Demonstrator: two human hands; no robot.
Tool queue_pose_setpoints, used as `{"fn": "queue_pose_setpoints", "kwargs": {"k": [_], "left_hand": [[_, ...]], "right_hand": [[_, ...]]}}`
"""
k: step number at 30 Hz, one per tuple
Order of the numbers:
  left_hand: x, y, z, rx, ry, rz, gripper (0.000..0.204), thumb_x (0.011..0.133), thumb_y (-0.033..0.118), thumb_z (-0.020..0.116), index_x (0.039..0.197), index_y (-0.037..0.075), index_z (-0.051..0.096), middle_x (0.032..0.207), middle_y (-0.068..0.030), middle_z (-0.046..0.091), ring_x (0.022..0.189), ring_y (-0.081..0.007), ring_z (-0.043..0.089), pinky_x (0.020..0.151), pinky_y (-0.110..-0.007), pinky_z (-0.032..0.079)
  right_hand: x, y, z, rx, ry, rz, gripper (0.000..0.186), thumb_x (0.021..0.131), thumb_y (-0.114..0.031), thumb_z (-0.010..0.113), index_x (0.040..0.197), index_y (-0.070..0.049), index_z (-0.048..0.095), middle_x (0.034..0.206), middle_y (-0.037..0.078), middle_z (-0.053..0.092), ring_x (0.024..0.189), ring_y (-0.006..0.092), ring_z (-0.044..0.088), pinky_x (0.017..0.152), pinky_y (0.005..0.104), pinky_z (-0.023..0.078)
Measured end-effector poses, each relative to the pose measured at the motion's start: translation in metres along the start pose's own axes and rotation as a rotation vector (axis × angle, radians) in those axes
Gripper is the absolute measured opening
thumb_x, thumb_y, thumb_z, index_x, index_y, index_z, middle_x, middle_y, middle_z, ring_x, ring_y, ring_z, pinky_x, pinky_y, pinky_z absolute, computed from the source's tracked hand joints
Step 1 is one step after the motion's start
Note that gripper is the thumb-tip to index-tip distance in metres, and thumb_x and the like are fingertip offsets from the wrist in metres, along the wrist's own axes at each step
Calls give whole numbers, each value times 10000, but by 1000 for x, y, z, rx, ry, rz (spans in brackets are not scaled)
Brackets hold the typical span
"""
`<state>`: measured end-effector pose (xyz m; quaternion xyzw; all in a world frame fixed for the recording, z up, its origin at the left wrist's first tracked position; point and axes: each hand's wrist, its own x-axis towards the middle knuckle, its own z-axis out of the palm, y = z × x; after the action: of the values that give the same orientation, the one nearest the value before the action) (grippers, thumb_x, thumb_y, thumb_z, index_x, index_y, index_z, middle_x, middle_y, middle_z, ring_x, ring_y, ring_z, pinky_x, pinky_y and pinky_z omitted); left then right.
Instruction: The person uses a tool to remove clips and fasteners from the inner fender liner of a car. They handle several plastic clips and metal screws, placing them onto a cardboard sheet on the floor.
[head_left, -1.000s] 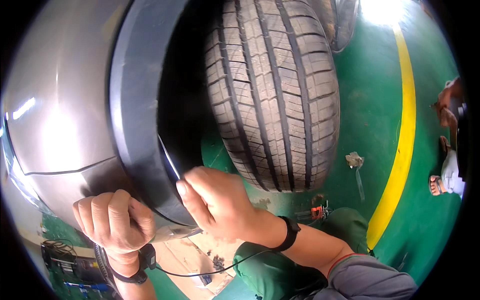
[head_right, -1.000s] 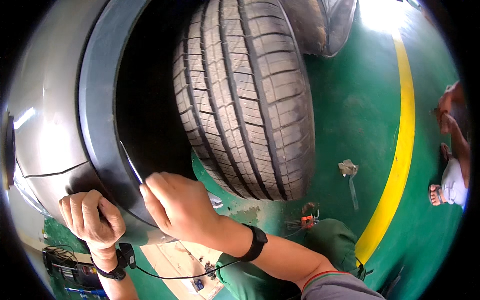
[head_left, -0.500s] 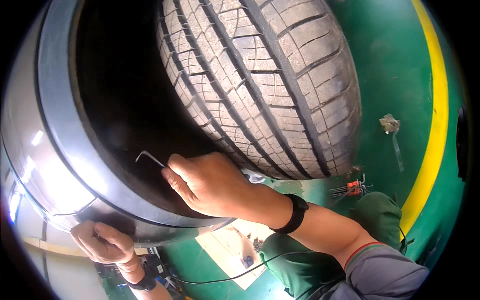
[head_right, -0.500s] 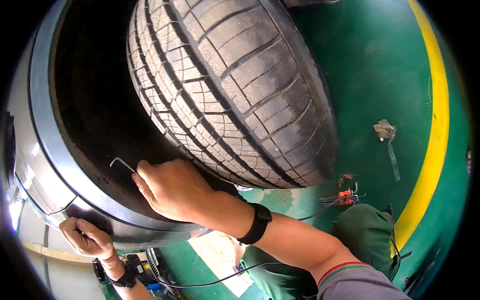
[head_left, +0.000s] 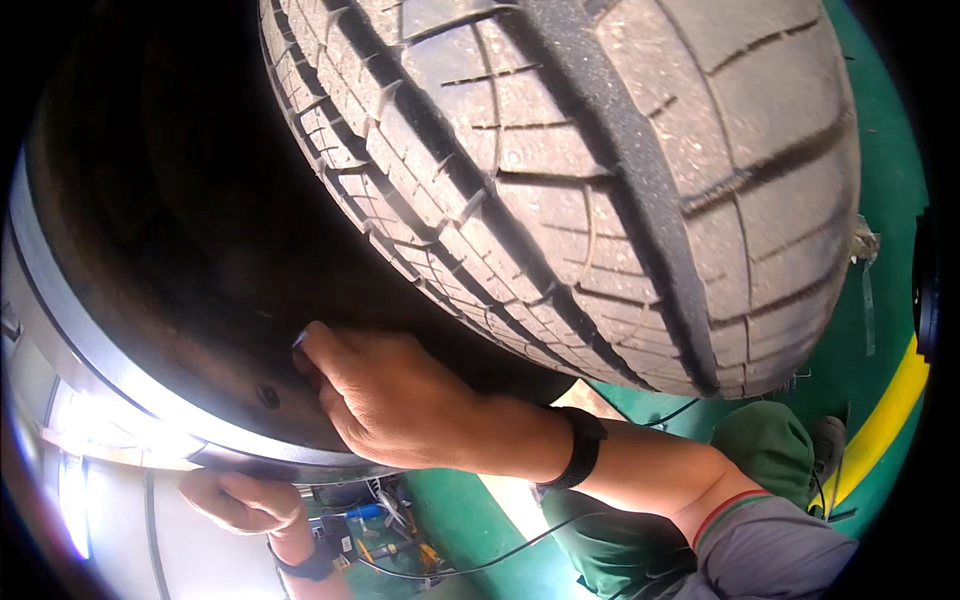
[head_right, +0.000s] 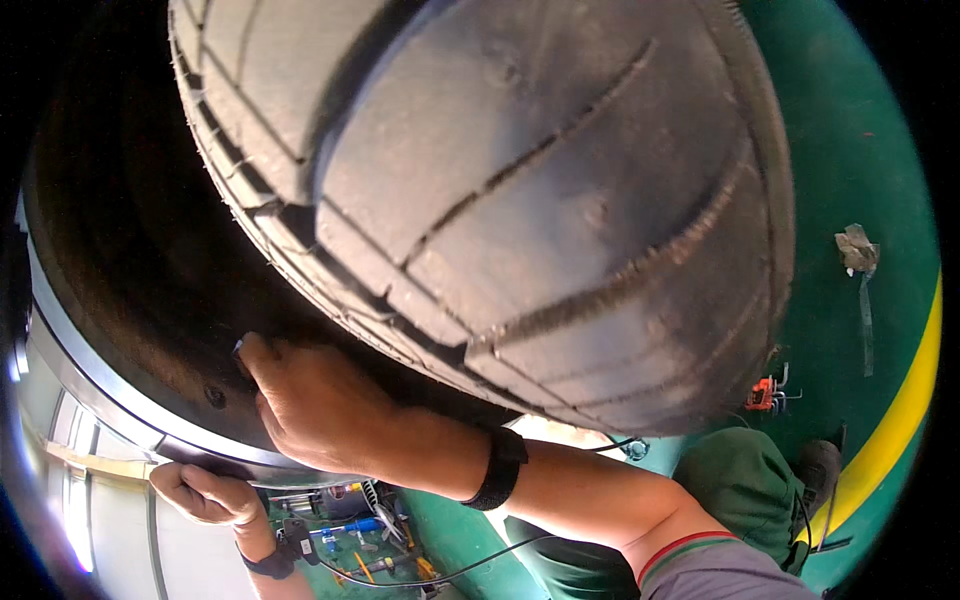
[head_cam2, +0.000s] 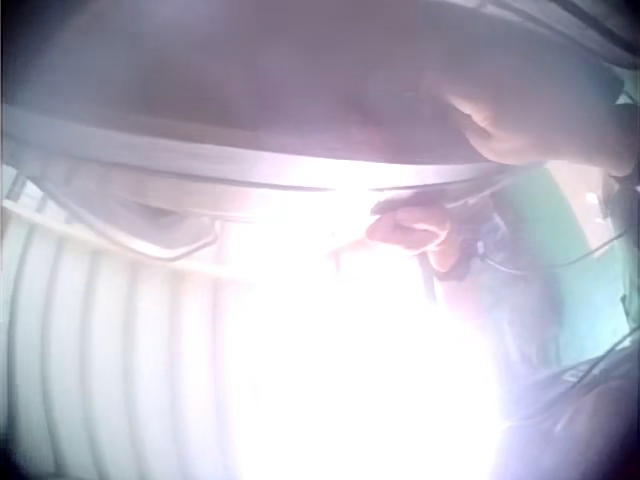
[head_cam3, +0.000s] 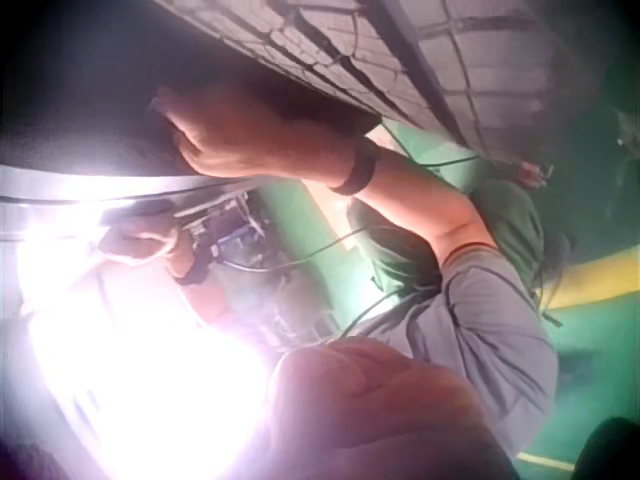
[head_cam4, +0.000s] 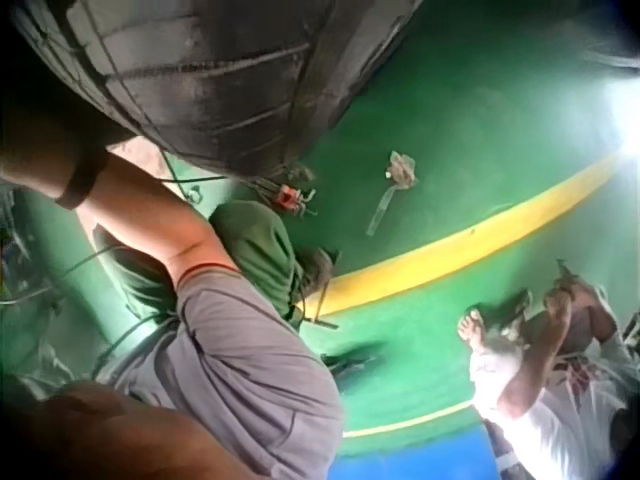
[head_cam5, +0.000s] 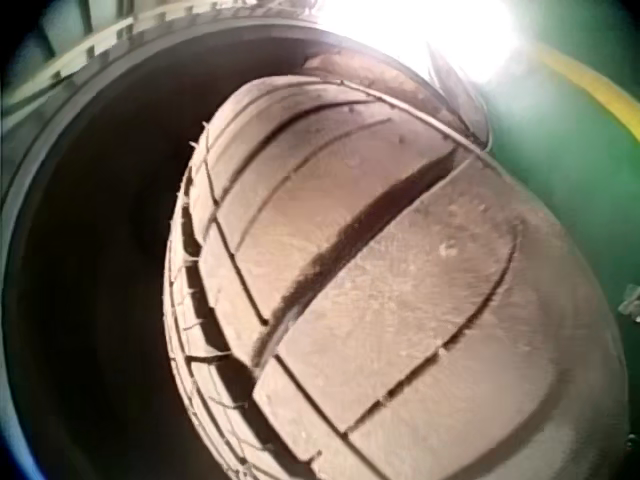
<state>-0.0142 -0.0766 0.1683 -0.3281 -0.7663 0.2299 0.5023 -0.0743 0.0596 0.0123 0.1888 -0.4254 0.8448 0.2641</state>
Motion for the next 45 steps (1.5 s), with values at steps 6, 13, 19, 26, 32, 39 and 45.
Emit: {"fn": "queue_pose_setpoints", "kwargs": {"k": [6,13,19,26,32,39,45], "left_hand": [[-3,2,2,-18,6,-15,353,1022,342,403,775,99,334,746,-12,320,682,-123,348,620,-253,323],[-5,-1,0,-50,-4,-10,346,1021,335,414,783,93,349,771,-18,346,698,-124,370,638,-252,343],[-7,5,5,-91,15,-49,344,1019,335,423,788,89,355,780,-23,362,713,-122,391,642,-257,374],[-6,4,4,-87,5,-74,342,1019,336,420,791,90,354,779,-25,373,727,-121,405,652,-253,384],[-7,-1,6,-67,14,-74,334,1021,331,415,799,85,367,778,-23,373,727,-122,403,657,-255,381],[-5,-7,6,-32,-15,-54,332,1023,323,402,800,82,354,773,-21,352,716,-126,382,646,-258,367],[0,-10,9,-17,-9,-54,338,1024,327,395,792,86,345,766,-20,344,711,-122,380,641,-254,362]], "right_hand": [[8,1,-4,-5,39,-79,152,926,-111,600,950,-23,478,704,186,583,607,384,596,498,477,437],[8,-14,-17,109,-137,175,164,968,-175,550,905,-34,495,622,169,599,543,380,607,468,484,437],[12,7,-3,326,87,-289,188,868,-11,645,1009,-41,524,875,138,630,733,351,637,595,445,485],[5,3,5,443,43,-48,216,844,5,668,1019,-31,547,822,132,624,773,329,642,661,401,510],[9,7,7,289,13,-143,200,849,19,657,1015,-25,554,823,133,623,792,321,644,685,386,514],[15,8,10,349,154,-217,169,785,37,704,913,-23,612,844,105,633,809,294,630,686,367,520],[20,9,15,307,212,-148,195,745,23,753,896,-46,650,835,73,648,824,253,620,692,347,529]]}}
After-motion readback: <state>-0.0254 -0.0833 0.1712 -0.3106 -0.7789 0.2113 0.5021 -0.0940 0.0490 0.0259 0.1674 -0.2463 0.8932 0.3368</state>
